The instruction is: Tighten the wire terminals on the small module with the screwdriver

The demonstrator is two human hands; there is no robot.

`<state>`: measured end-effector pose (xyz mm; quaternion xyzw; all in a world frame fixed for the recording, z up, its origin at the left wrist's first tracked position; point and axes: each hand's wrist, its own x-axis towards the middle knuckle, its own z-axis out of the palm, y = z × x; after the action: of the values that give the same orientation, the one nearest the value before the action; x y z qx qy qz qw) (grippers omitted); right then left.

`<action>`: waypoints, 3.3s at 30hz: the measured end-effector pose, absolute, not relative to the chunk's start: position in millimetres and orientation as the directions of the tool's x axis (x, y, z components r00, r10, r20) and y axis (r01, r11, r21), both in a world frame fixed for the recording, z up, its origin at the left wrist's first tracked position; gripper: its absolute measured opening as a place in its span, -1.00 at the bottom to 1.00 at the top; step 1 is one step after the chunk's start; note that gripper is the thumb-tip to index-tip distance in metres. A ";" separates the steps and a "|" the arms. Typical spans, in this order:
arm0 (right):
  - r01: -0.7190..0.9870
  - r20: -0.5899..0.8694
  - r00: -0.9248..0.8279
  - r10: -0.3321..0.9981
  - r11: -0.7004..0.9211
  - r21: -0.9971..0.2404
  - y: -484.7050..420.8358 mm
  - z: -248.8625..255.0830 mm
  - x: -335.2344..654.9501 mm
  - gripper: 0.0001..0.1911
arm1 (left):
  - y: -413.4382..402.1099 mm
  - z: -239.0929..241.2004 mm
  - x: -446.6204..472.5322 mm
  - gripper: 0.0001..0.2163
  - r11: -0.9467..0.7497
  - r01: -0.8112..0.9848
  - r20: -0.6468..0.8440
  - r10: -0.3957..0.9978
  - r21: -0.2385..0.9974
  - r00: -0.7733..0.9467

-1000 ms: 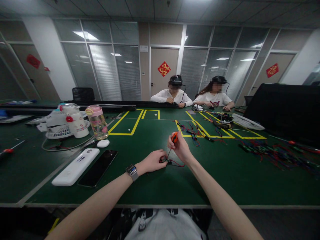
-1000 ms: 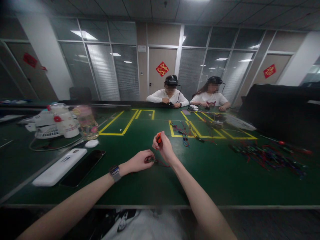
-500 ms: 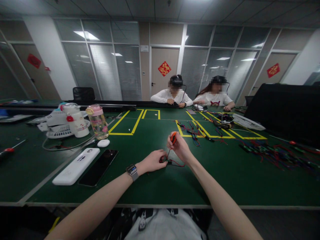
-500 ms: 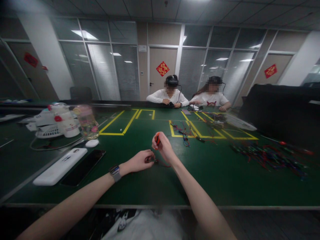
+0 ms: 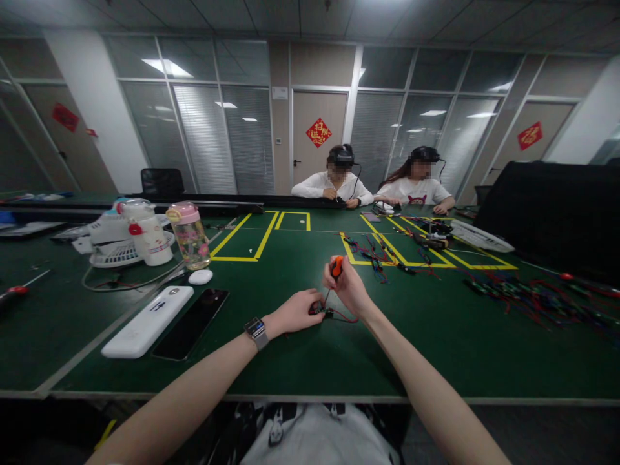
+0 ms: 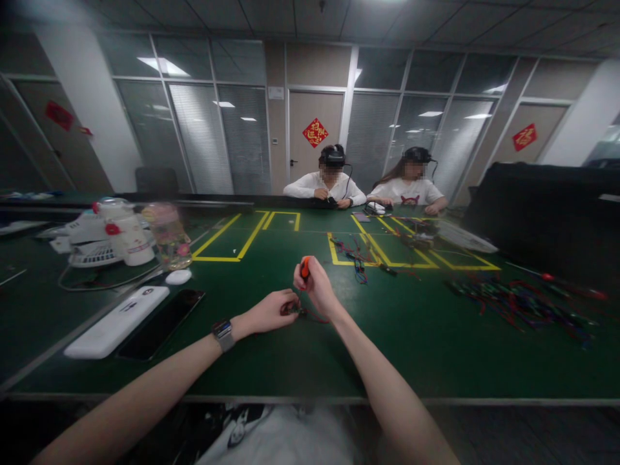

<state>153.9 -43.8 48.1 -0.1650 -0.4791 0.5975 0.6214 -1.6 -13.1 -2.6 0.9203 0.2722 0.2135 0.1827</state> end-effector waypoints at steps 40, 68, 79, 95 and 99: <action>-0.479 0.403 0.084 0.911 0.392 -0.785 -40.8 52.7 164.9 -0.76 | -15.5 1.4 -1.8 -0.92 -0.770 0.442 0.262 0.594 0.461 0.761; -0.428 0.416 0.171 0.893 0.448 -0.785 -38.5 52.1 167.6 -0.82 | -14.1 -1.4 -2.3 -0.93 -0.772 0.417 0.283 0.586 0.480 0.759; -0.443 0.429 0.194 0.882 0.469 -0.765 -34.7 49.5 164.2 -0.74 | -13.6 -1.9 -2.1 -0.94 -0.780 0.410 0.298 0.580 0.473 0.758; -0.441 0.449 0.137 0.883 0.460 -0.771 -35.1 49.2 168.8 -0.75 | -14.0 -1.4 -2.6 -0.93 -0.775 0.422 0.281 0.585 0.471 0.761; -0.472 0.440 0.117 0.891 0.439 -0.764 -35.5 49.2 167.0 -0.75 | -14.8 0.3 -2.4 -0.93 -0.771 0.423 0.276 0.588 0.476 0.760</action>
<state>167.0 -35.5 49.2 -0.2269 -0.4610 0.4784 0.7121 -2.4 -14.8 0.3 0.9173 0.2755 0.2095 0.1968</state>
